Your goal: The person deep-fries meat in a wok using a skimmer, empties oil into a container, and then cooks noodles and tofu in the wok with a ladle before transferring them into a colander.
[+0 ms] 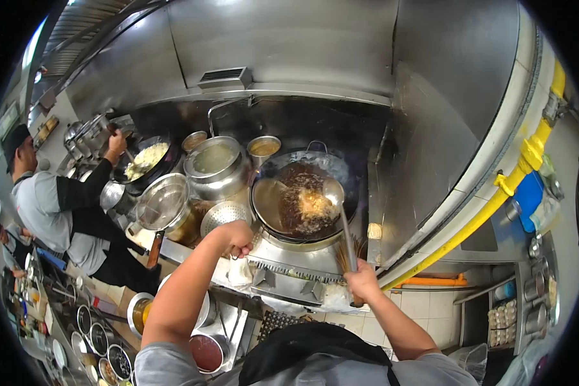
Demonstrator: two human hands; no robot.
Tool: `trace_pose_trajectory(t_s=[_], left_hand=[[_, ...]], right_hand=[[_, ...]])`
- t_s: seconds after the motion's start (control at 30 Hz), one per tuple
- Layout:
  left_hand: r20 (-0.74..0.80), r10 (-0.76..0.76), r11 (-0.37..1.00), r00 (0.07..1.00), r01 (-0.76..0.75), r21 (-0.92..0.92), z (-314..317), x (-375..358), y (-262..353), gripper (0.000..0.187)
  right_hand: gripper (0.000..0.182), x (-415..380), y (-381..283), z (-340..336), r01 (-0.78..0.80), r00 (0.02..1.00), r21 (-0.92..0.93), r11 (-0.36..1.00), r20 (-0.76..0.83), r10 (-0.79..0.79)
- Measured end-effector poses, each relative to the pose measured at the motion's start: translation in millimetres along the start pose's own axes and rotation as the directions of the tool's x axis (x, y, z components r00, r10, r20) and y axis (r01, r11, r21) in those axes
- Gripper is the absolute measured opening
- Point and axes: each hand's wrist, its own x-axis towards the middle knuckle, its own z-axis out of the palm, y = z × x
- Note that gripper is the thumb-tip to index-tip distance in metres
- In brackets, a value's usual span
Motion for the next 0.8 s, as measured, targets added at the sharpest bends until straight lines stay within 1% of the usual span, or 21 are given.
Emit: trace_pose_trajectory(t_s=[0.07,0.1,0.13,0.2,0.23,0.27,0.33,0.37,0.4,0.47,0.5,0.53,0.6,0.67,0.7,0.73,0.8], left_hand=[[0.063,-0.056,0.997,0.996,0.059,-0.049,-0.2,-13.4,15.7,0.015],[0.126,-0.04,0.995,0.991,0.052,-0.089,-0.8,3.3,5.5,0.018],[0.133,-0.027,0.995,0.991,0.039,-0.089,0.3,18.0,-1.5,0.018],[0.194,0.035,0.961,0.98,0.02,-0.276,3.4,42.4,-16.4,0.023],[0.202,0.027,0.952,0.979,0.036,-0.304,7.5,48.4,-19.1,0.029],[0.214,0.036,0.952,0.976,0.032,-0.304,9.3,65.4,-29.0,0.029],[0.287,0.081,0.911,0.954,0.046,-0.41,13.2,80.5,-35.2,0.029],[0.296,0.068,0.933,0.953,0.044,-0.358,13.1,86.6,-40.2,0.031],[0.303,0.08,0.932,0.95,0.037,-0.361,13.3,87.5,-43.0,0.031],[0.246,0.107,0.929,0.963,-0.009,-0.369,12.5,87.7,-52.0,0.03],[0.248,0.115,0.926,0.962,-0.014,-0.376,9.9,89.0,-56.0,0.03],[0.227,0.13,0.932,0.965,-0.04,-0.361,8.5,90.4,-62.1,0.023],[0.181,0.157,0.941,0.971,-0.091,-0.327,4.2,94.3,-74.9,0.015],[0.175,0.177,0.937,0.969,-0.112,-0.33,2.7,105.9,-87.2,0.013],[0.169,0.196,0.934,0.966,-0.132,-0.333,2.6,107.2,-90.9,0.013],[0.171,0.198,0.932,0.965,-0.131,-0.338,2.9,108.5,-94.5,0.013],[0.159,0.21,0.931,0.965,-0.148,-0.333,6.3,109.4,-101.1,0.015]], right_hand=[[0.02,-2.4,-6.6,22.6,-0.017,1.0,0.072,0.997,-0.006,0.018],[0.016,2.5,-0.9,33.0,-0.008,1.0,0.129,0.992,-0.017,0.011],[0.016,8.5,2.2,39.4,-0.003,1.0,0.123,0.992,-0.031,0.007],[0.014,13.1,6.1,51.3,0.183,0.978,-0.053,0.982,-0.092,-0.187],[0.014,6.8,-9.3,56.2,0.133,0.986,-0.054,0.99,-0.09,-0.137],[0.014,7.2,-12.4,61.9,0.129,0.986,-0.062,0.99,-0.102,-0.135],[0.018,14.8,-9.4,69.4,0.179,0.983,-0.083,0.98,-0.027,-0.181],[0.026,19.2,-8.3,71.3,0.167,0.985,-0.179,0.969,-0.01,-0.172],[0.026,22.4,-5.3,72.9,0.168,0.984,-0.189,0.967,-0.019,-0.175],[0.037,28.9,-1.4,72.4,0.256,0.957,-0.295,0.921,-0.057,-0.284],[0.044,9.1,-27.6,70.9,0.175,0.967,-0.407,0.896,-0.1,-0.234],[0.044,1.7,-39.0,66.0,0.172,0.967,-0.415,0.893,-0.1,-0.233],[0.046,-4.6,-51.3,48.1,0.171,0.924,-0.692,0.701,-0.133,-0.358],[0.047,-5.4,-55.3,23.2,0.227,0.909,-0.737,0.637,-0.075,-0.41],[0.046,-13.3,-66.0,18.7,0.163,0.935,-0.747,0.644,-0.091,-0.343],[0.046,-16.8,-68.8,16.1,0.162,0.935,-0.751,0.64,-0.09,-0.342],[0.046,-22.4,-70.6,10.5,0.119,0.965,-0.793,0.598,-0.051,-0.259]])
